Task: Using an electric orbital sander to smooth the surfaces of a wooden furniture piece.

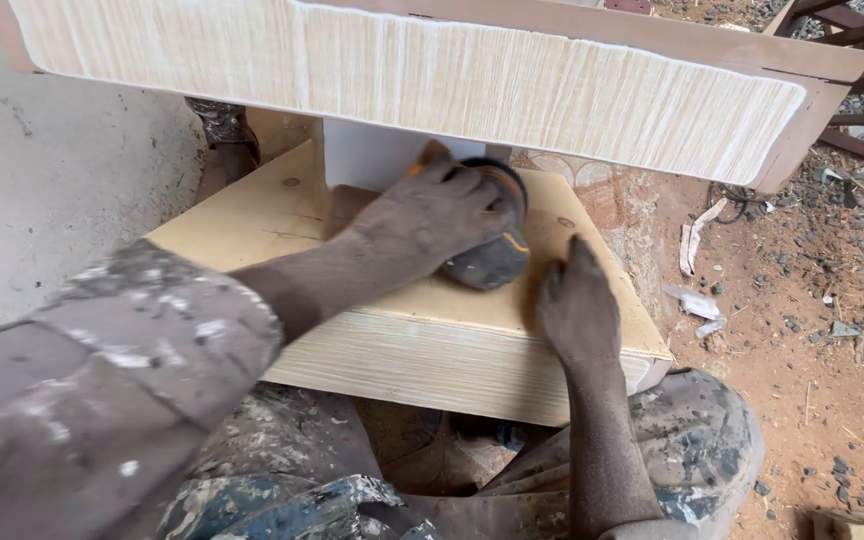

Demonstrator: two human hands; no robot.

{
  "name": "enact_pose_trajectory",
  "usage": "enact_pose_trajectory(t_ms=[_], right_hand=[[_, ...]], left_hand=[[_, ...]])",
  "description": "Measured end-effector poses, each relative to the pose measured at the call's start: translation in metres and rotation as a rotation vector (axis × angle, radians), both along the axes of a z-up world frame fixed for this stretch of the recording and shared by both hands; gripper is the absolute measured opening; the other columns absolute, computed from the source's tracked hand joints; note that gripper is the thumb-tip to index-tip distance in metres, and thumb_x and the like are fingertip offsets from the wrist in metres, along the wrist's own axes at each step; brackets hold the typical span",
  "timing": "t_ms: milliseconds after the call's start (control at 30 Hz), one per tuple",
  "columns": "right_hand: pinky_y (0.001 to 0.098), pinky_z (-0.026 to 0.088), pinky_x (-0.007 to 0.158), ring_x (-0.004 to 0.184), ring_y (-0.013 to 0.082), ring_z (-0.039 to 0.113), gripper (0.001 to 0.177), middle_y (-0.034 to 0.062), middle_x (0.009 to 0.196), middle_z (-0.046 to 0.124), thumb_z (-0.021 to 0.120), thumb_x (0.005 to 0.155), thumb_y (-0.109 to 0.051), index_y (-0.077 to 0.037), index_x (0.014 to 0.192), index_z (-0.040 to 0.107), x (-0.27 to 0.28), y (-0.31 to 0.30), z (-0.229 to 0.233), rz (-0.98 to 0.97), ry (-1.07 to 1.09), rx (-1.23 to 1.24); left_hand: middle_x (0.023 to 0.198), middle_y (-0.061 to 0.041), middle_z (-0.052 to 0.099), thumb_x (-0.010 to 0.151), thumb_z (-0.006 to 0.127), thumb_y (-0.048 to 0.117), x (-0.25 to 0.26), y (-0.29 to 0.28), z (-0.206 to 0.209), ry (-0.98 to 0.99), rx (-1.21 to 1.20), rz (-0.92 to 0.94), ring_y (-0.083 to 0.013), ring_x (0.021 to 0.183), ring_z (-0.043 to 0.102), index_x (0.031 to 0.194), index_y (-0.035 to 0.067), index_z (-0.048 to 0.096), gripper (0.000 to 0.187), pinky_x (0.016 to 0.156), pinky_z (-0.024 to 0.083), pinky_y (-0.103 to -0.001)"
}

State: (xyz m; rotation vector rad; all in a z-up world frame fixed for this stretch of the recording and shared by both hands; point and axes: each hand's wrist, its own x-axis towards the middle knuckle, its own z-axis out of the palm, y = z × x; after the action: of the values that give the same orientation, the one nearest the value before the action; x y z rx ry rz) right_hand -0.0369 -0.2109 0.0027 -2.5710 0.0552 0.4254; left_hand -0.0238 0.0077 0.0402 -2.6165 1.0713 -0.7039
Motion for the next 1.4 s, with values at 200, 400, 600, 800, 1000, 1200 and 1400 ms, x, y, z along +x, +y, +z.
enact_pose_trajectory(t_ms=[200,400,600,800,1000,1200,1400], right_hand=[[0.0476,0.043,0.116,0.144,0.0419,0.042,0.055,0.0267,0.151,0.047,0.045,0.103,-0.026,0.001,0.151,0.044,-0.006,-0.019,0.006,-0.527,-0.133,0.575],[0.0438,0.048,0.112,0.135,0.0318,0.055,0.054,0.0193,0.141,0.059,0.041,0.107,-0.028,0.001,0.153,0.039,0.007,-0.032,-0.004,-0.790,-0.011,0.889],[0.0346,0.054,0.100,0.109,0.0203,0.062,0.054,0.0105,0.124,0.070,0.046,0.107,-0.038,-0.004,0.148,0.047,0.020,-0.045,-0.041,-0.885,-0.100,0.883],[0.0306,0.056,0.093,0.103,0.0166,0.062,0.054,0.0083,0.115,0.072,0.048,0.107,-0.046,-0.003,0.140,0.053,0.018,-0.039,-0.031,-0.859,-0.053,0.852],[0.0238,0.052,0.088,0.098,0.0119,0.056,0.047,0.0038,0.108,0.067,0.045,0.108,-0.047,-0.008,0.132,0.056,0.011,-0.037,-0.026,-0.806,-0.093,0.852],[0.0358,0.054,0.099,0.109,0.0208,0.060,0.061,0.0156,0.117,0.067,0.040,0.110,-0.051,0.001,0.140,0.050,0.012,-0.038,-0.020,-0.862,-0.056,0.905],[0.0227,0.053,0.088,0.097,0.0103,0.058,0.051,0.0031,0.107,0.066,0.046,0.106,-0.049,-0.006,0.132,0.053,0.015,-0.039,-0.020,-0.874,-0.041,0.878]], left_hand=[[0.106,-0.007,0.059,0.090,0.065,0.013,0.025,-0.019,-0.026,0.137,0.094,-0.018,-0.0246,0.102,0.057,0.117,0.019,0.058,0.029,0.092,0.040,-0.047],[0.102,-0.003,0.062,0.088,0.069,0.022,-0.012,0.051,0.006,-0.007,0.101,0.068,-0.0206,0.101,0.061,0.113,0.020,0.062,0.026,0.096,0.041,-0.044],[0.106,-0.002,0.063,0.094,0.060,0.017,-0.025,0.136,-0.001,0.106,0.178,0.181,-0.0200,0.114,0.061,0.124,0.021,0.057,0.030,0.109,0.039,-0.044],[0.113,-0.003,0.063,0.092,0.064,0.010,-0.026,0.101,0.015,0.288,0.264,0.302,-0.0215,0.115,0.061,0.130,0.022,0.054,0.041,0.106,0.040,-0.044],[0.105,-0.009,0.063,0.087,0.069,0.016,0.000,0.006,-0.021,0.017,-0.024,0.121,-0.0278,0.102,0.060,0.115,0.021,0.065,0.028,0.100,0.039,-0.058],[0.112,-0.009,0.058,0.087,0.070,0.016,0.016,-0.035,-0.030,0.178,0.037,0.075,-0.0258,0.110,0.054,0.126,0.018,0.057,0.042,0.102,0.036,-0.052],[0.116,-0.005,0.063,0.086,0.072,0.016,-0.006,0.023,-0.002,0.159,0.125,0.133,-0.0229,0.114,0.059,0.125,0.022,0.058,0.042,0.105,0.036,-0.046]])
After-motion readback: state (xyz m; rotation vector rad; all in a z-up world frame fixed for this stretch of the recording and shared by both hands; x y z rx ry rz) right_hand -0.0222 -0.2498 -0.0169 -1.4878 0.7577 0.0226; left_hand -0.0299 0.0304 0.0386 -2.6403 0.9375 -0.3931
